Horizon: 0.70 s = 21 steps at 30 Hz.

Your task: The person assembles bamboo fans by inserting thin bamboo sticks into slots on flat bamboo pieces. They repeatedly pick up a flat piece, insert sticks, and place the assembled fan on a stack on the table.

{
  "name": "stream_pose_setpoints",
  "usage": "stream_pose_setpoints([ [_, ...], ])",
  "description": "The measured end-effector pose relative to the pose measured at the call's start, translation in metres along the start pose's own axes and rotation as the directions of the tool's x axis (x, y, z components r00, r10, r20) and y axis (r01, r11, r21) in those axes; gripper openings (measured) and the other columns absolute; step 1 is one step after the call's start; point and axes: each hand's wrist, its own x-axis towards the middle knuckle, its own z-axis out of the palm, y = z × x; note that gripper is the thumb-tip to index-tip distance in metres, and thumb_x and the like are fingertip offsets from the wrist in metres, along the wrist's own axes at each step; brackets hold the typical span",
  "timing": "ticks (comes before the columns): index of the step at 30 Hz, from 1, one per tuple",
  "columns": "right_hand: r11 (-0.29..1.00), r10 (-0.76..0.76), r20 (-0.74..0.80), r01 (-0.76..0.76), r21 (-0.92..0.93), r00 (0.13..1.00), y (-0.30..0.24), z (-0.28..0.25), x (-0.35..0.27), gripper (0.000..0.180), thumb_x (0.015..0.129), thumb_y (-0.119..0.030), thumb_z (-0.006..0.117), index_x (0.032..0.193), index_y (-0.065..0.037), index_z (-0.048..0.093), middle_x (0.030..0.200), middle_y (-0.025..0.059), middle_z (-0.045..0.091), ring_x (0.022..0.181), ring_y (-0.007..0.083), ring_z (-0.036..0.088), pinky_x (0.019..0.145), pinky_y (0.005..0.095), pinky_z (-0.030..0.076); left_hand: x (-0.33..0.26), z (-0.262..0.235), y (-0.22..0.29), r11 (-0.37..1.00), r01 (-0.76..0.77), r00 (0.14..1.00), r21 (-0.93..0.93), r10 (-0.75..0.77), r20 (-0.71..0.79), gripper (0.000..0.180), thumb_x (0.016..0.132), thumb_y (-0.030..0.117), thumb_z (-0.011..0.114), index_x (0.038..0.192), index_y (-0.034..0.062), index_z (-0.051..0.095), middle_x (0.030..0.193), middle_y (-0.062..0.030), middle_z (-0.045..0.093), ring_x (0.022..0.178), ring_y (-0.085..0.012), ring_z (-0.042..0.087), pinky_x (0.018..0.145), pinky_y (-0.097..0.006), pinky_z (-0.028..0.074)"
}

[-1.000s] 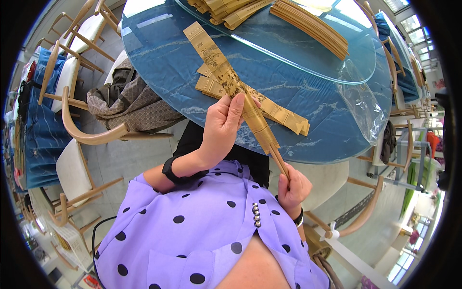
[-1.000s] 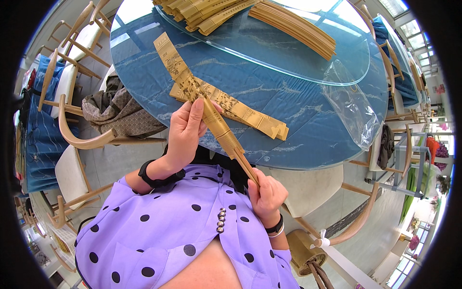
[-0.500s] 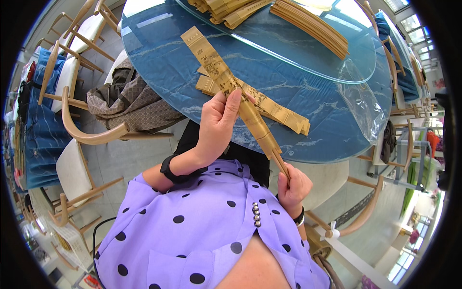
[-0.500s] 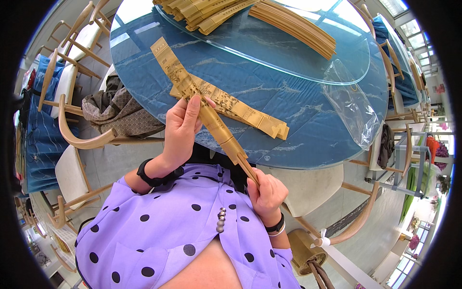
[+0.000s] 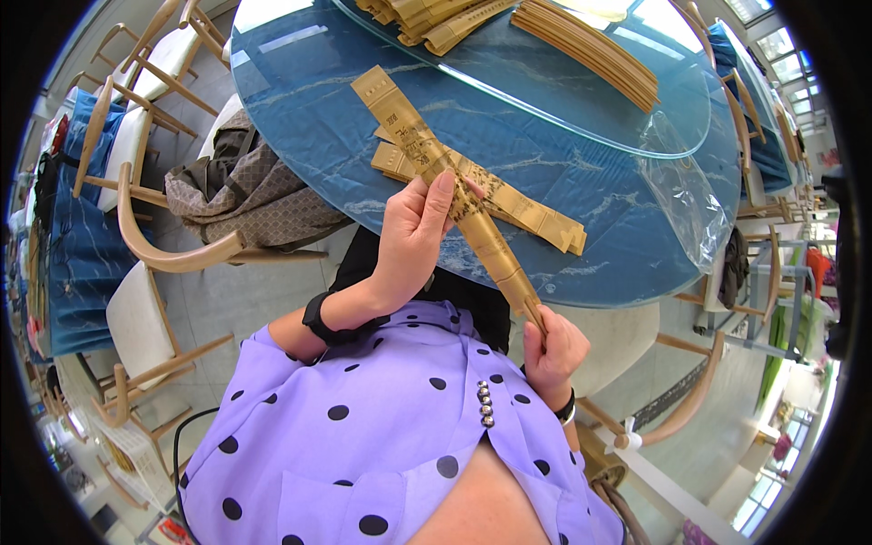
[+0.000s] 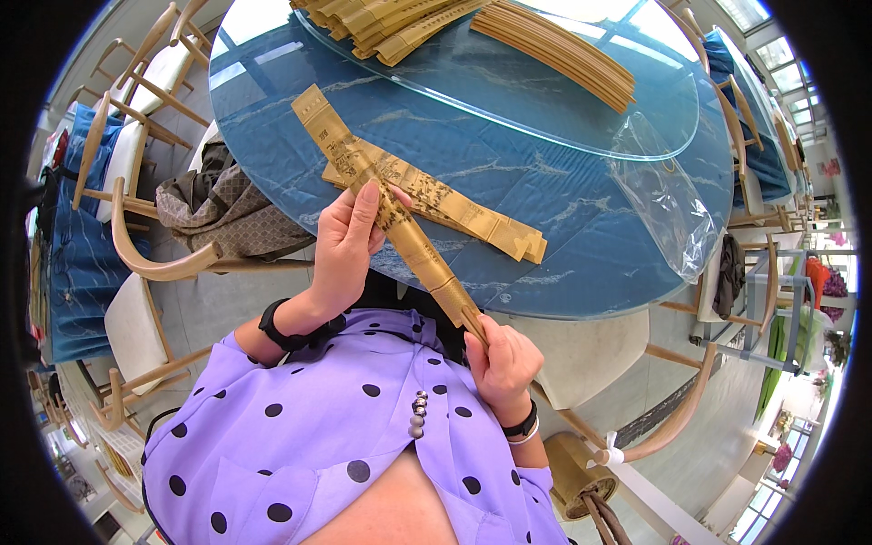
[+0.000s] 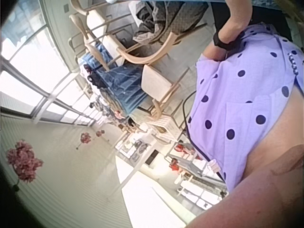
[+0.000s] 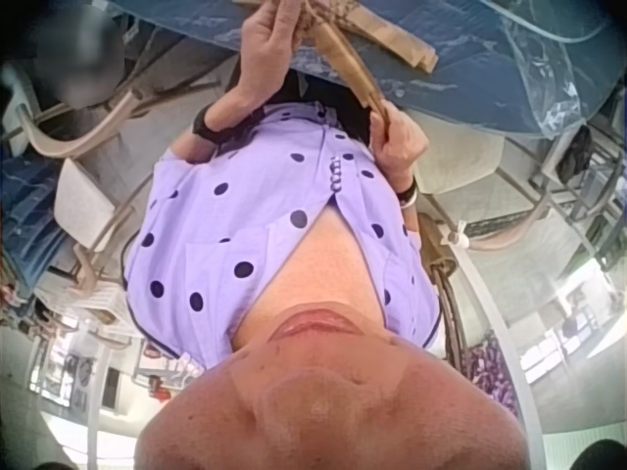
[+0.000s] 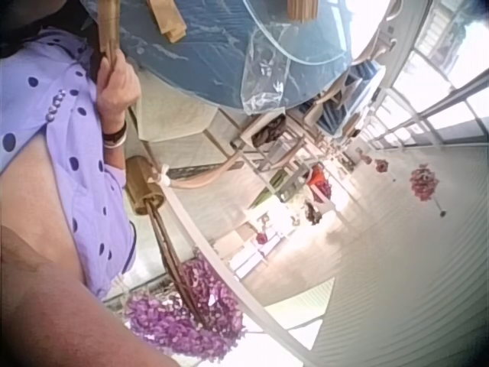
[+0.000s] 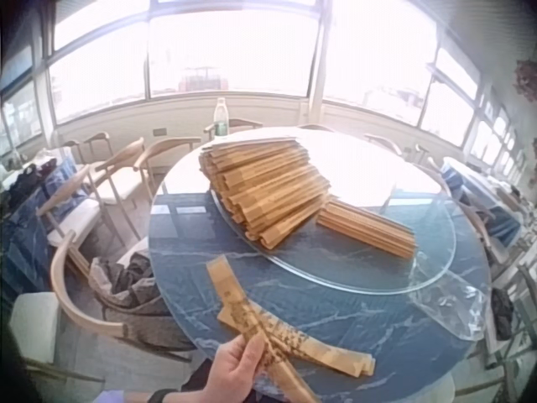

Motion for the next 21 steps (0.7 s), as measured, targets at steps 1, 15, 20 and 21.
stream_pose_setpoints([
  [1, 1.000, 0.000, -0.005, 0.000, 0.000, 1.000, 0.000, 0.000, 0.000, 0.023, 0.092, -0.011, 0.072, 0.108, 0.005, 0.065, 0.073, 0.0124, 0.063, 0.054, 0.0266, 0.059, 0.050, 0.0355, 0.046, -0.001, 0.000, -0.001, 1.000, 0.001, 1.000, 0.010, -0.001, -0.001, 0.037, 0.113, 0.029, 0.046, 0.106, 0.0018, 0.069, 0.081, 0.0045, 0.060, 0.064, -0.0014, 0.035, 0.058, -0.019, 0.031],
  [15, 0.996, 0.086, 0.060, -0.087, 0.017, 0.994, 0.006, -0.003, -0.003, 0.030, 0.102, -0.031, 0.062, 0.093, -0.002, 0.061, 0.070, 0.0098, 0.057, 0.056, 0.0273, 0.056, 0.050, 0.0371, 0.044, 0.013, -0.009, 0.008, 0.996, -0.059, 0.986, 0.074, 0.070, -0.149, 0.039, 0.112, 0.032, 0.045, 0.104, 0.0019, 0.069, 0.060, 0.0104, 0.032, 0.052, 0.0000, 0.021, 0.047, -0.022, 0.016],
  [20, 0.999, 0.034, 0.045, -0.033, -0.029, 0.998, 0.004, 0.002, 0.000, 0.039, 0.102, -0.040, 0.059, 0.088, -0.003, 0.057, 0.072, 0.0094, 0.057, 0.058, 0.0282, 0.057, 0.051, 0.0371, 0.045, 0.016, -0.011, 0.007, 0.999, -0.029, 0.986, 0.025, 0.033, -0.161, 0.037, 0.112, 0.031, 0.048, 0.103, 0.0021, 0.069, 0.066, 0.0090, 0.040, 0.053, 0.0006, 0.022, 0.047, -0.021, 0.018],
  [21, 0.998, 0.051, 0.032, -0.050, -0.033, 0.998, 0.004, 0.001, 0.000, 0.039, 0.102, -0.040, 0.060, 0.088, -0.003, 0.056, 0.072, 0.0095, 0.057, 0.058, 0.0283, 0.058, 0.051, 0.0370, 0.045, 0.015, -0.011, 0.004, 0.999, -0.039, 0.985, 0.013, 0.041, -0.166, 0.036, 0.112, 0.031, 0.047, 0.103, 0.0032, 0.069, 0.068, 0.0077, 0.047, 0.053, 0.0010, 0.024, 0.046, -0.020, 0.019],
])
